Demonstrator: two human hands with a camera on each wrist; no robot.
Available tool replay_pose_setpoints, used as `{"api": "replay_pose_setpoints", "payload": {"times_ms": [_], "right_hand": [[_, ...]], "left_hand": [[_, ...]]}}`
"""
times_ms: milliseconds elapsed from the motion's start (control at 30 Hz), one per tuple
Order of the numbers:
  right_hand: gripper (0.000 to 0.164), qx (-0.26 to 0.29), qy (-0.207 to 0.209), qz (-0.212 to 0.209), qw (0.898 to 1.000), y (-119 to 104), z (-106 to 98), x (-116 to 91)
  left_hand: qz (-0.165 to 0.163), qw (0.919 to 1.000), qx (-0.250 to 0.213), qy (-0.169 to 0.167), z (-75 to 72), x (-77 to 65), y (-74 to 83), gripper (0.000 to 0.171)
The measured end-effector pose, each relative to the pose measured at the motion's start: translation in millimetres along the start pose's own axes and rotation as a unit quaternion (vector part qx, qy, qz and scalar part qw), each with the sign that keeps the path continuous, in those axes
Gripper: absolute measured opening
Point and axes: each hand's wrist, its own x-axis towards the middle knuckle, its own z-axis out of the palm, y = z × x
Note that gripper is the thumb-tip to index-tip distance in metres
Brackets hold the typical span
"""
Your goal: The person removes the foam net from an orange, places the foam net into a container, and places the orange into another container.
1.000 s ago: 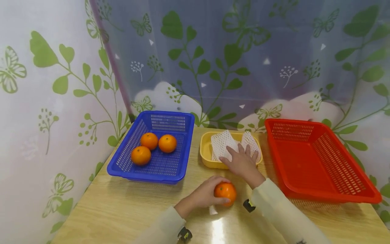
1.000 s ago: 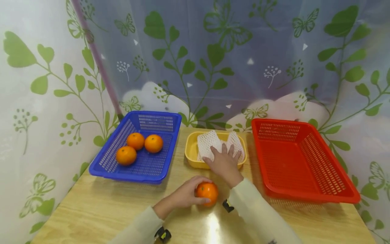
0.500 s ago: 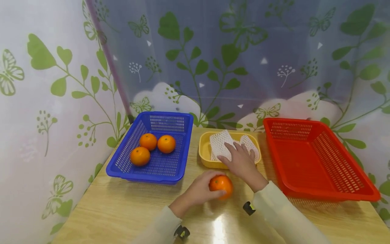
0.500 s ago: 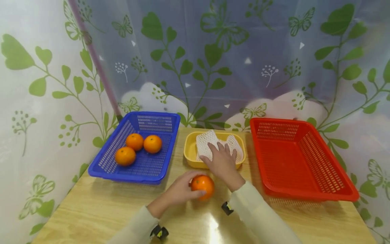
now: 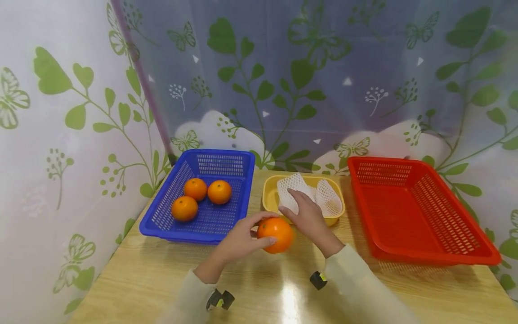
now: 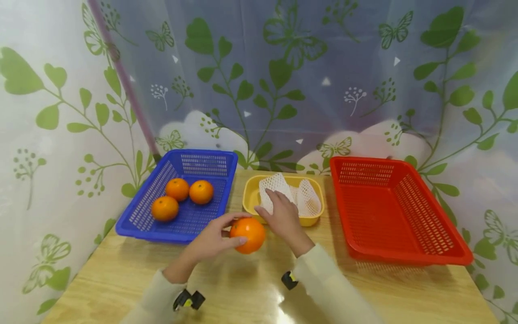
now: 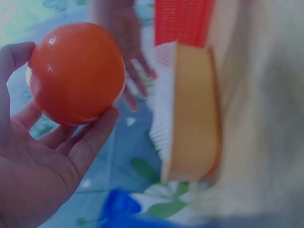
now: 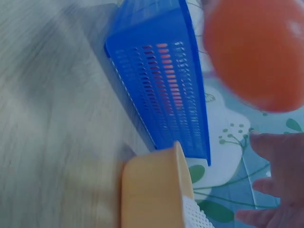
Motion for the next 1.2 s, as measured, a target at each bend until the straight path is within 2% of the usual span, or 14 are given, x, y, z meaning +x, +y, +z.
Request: {"api": "replay_pose_setpoints", "payload": {"times_ms": [133,267,367,467,633,733,933,1067,1200], "right_hand": [[0.064,0.012,0.0,-0.01,1.0,-7.9,9.6,1.7],[0.066,0.025,0.003,-0.011,1.0,-20.8,19.4,3.8],[0.069,0.038,0.007,-0.009,0.999,-32.7,27.3,5.3],[0.075,0.053,0.011,-0.012,0.998,-45.2,34.5,5.7],[0.084,0.056,-0.001,-0.021,0.998,-61.9,44.7,6.0],[0.088,0.057,-0.023,-0.021,0.998,-69.4,50.5,5.8],[0.093,0.046,-0.071,-0.031,0.996,-80.5,60.5,2.9],[0.096,0.024,-0.09,-0.033,0.995,-81.5,64.3,1.7],[0.097,0.007,-0.107,-0.032,0.994,-81.0,64.7,0.7]], "left_hand": [[0.015,0.9989,0.019,0.04,-22.0,-9.3,6.4,0.049],[0.028,0.9941,0.038,0.098,-44.6,-15.6,6.1,0.048],[0.02,0.9886,0.044,0.142,-61.1,-19.4,2.8,0.05],[-0.007,0.9838,0.05,0.172,-76.6,-22.8,-1.1,0.051],[-0.061,0.9785,0.063,0.187,-96.3,-24.1,-12.2,0.054],[-0.078,0.9739,0.08,0.198,-105.6,-23.6,-20.4,0.055],[-0.071,0.9656,0.097,0.231,-123.6,-24.3,-36.2,0.056],[-0.063,0.9586,0.138,0.241,-131.0,-23.8,-42.8,0.051],[-0.069,0.9515,0.173,0.245,-134.7,-21.0,-46.2,0.043]]}}
